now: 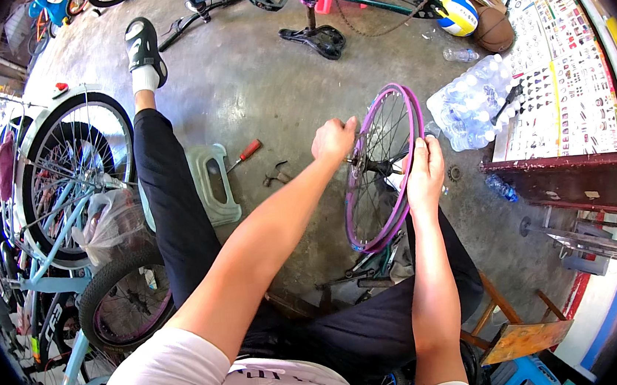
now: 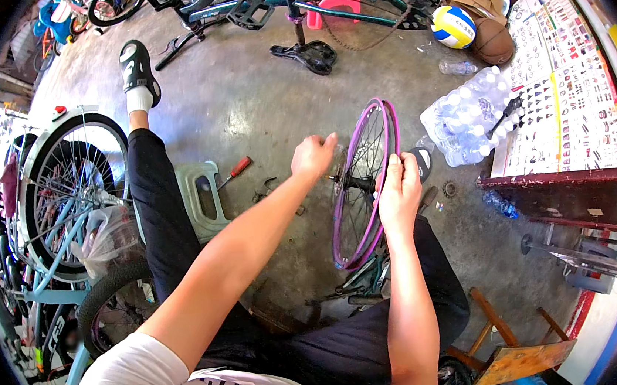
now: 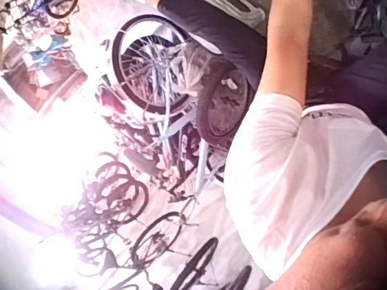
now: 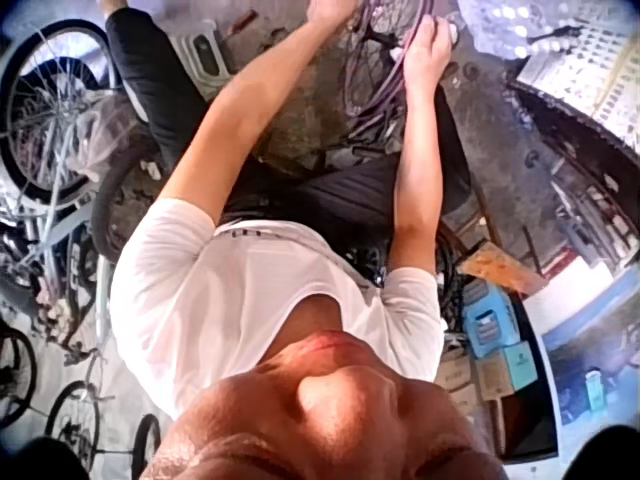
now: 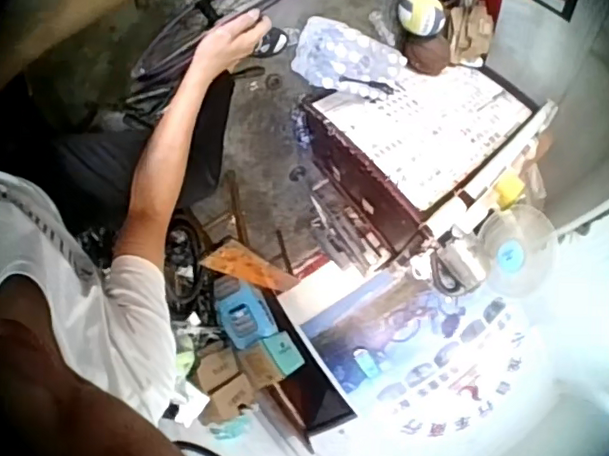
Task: The person removes spokes from a bicycle wheel by tapping the hub with a hammer and using pliers to pull out the metal pieces. They then handle several individual spokes while working on the wheel rim.
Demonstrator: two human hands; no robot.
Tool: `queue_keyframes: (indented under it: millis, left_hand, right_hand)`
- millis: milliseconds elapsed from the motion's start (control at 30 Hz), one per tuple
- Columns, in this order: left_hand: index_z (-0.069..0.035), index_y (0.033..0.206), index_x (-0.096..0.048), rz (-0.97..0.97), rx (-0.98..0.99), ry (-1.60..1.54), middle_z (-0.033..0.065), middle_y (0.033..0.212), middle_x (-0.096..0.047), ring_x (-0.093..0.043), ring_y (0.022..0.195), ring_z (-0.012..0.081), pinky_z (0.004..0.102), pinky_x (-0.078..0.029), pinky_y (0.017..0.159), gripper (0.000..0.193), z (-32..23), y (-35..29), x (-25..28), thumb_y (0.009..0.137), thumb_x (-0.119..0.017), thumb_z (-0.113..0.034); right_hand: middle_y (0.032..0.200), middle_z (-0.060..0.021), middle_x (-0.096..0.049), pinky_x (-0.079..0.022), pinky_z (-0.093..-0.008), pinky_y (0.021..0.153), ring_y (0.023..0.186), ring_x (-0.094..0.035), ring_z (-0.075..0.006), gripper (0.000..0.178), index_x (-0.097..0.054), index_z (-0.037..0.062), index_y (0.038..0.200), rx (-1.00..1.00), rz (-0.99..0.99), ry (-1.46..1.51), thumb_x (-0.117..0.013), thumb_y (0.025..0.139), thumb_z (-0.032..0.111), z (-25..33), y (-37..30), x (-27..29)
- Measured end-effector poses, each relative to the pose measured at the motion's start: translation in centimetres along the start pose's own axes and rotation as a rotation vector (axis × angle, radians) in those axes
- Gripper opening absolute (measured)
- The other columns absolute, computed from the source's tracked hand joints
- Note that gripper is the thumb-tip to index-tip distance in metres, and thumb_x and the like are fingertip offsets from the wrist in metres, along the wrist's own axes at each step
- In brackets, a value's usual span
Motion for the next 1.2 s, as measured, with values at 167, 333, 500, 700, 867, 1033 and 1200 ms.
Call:
queue_keyframes:
  millis: [167,333,500,700,867,1033,1200]
  left_hand:
    - [-0.003,0.104,-0.07,-0.087,-0.517,-0.264,0.0141,0.089,-0.068,-0.068,0.079,0.0303,0.0416,-0.053,0.072,0.027,4.0,-10.3,-0.3,0.097,-0.072,-0.029]
    - [-0.007,0.12,-0.067,-0.025,-0.475,-0.291,0.0081,0.094,-0.06,-0.064,0.072,0.0223,0.0366,-0.052,0.067,0.028,6.4,-13.5,-2.7,0.096,-0.074,-0.02]
    - [-0.009,0.117,-0.068,-0.066,-0.485,-0.227,0.0092,0.096,-0.061,-0.065,0.073,0.0252,0.0395,-0.052,0.069,0.024,5.5,-13.1,-2.8,0.096,-0.073,-0.02]
    - [-0.005,0.104,-0.072,-0.221,-0.555,-0.059,0.0166,0.094,-0.069,-0.07,0.086,0.0382,0.0477,-0.054,0.076,0.033,-0.5,-10.1,-1.5,0.098,-0.07,-0.036]
    - [-0.002,0.108,-0.077,0.128,-0.013,0.048,0.0257,0.101,-0.075,-0.072,0.104,0.0418,0.0509,-0.055,0.088,0.055,-1.8,0.2,-2.4,0.097,-0.062,-0.054]
    - [0.0,0.108,-0.075,0.034,-0.206,-0.074,0.0213,0.101,-0.077,-0.074,0.098,0.0349,0.0455,-0.056,0.087,0.058,0.5,-2.6,-0.6,0.098,-0.063,-0.055]
    - [-0.002,0.111,-0.072,-0.049,-0.211,-0.42,0.0176,0.097,-0.076,-0.074,0.092,0.0303,0.0421,-0.056,0.082,0.043,7.8,-8.8,-1.4,0.099,-0.067,-0.043]
  right_hand:
    - [0.067,0.0005,-0.055,-0.04,-0.027,0.046,0.052,-0.051,-0.0087,0.027,-0.058,0.0054,0.103,-0.03,-0.066,0.027,-0.048,0.112,0.029,-0.1,0.2,1.6]
    - [0.067,0.0009,-0.053,-0.039,-0.0267,0.042,0.049,-0.05,-0.0086,0.028,-0.055,0.0076,0.099,-0.055,-0.06,0.062,-0.047,0.112,0.031,0.4,-0.3,1.4]
    - [0.067,-0.0006,-0.055,-0.039,-0.028,0.044,0.048,-0.049,-0.0096,0.028,-0.056,0.0067,0.102,-0.082,-0.073,0.048,-0.048,0.112,0.032,0.2,0.0,1.4]
    - [0.067,-0.0015,-0.057,-0.041,-0.0278,0.049,0.054,-0.052,-0.0092,0.027,-0.058,0.0045,0.108,-0.036,-0.03,0.038,-0.049,0.112,0.03,-0.2,-0.2,1.2]
    - [0.067,-0.0014,-0.056,-0.04,-0.0278,0.048,0.053,-0.051,-0.0095,0.026,-0.057,0.0051,0.106,-0.061,-0.003,0.025,-0.049,0.112,0.029,-0.1,-0.4,0.1]
    - [0.066,-0.0007,-0.055,-0.039,-0.028,0.047,0.053,-0.05,-0.0088,0.027,-0.057,0.005,0.103,-0.063,-0.022,0.059,-0.05,0.112,0.03,-0.5,0.4,1.0]
    - [0.067,0.0017,-0.053,-0.033,-0.0247,0.043,0.049,-0.044,-0.0058,0.028,-0.061,0.0068,0.112,-0.067,-0.016,0.104,-0.047,0.112,0.031,-0.4,0.0,1.5]
Point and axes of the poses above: each hand's wrist, its own y-axis towards the middle knuckle, its own x-axis out of the back of the hand, z = x × y, the point moved 9 cm from there along y, towards the middle knuckle
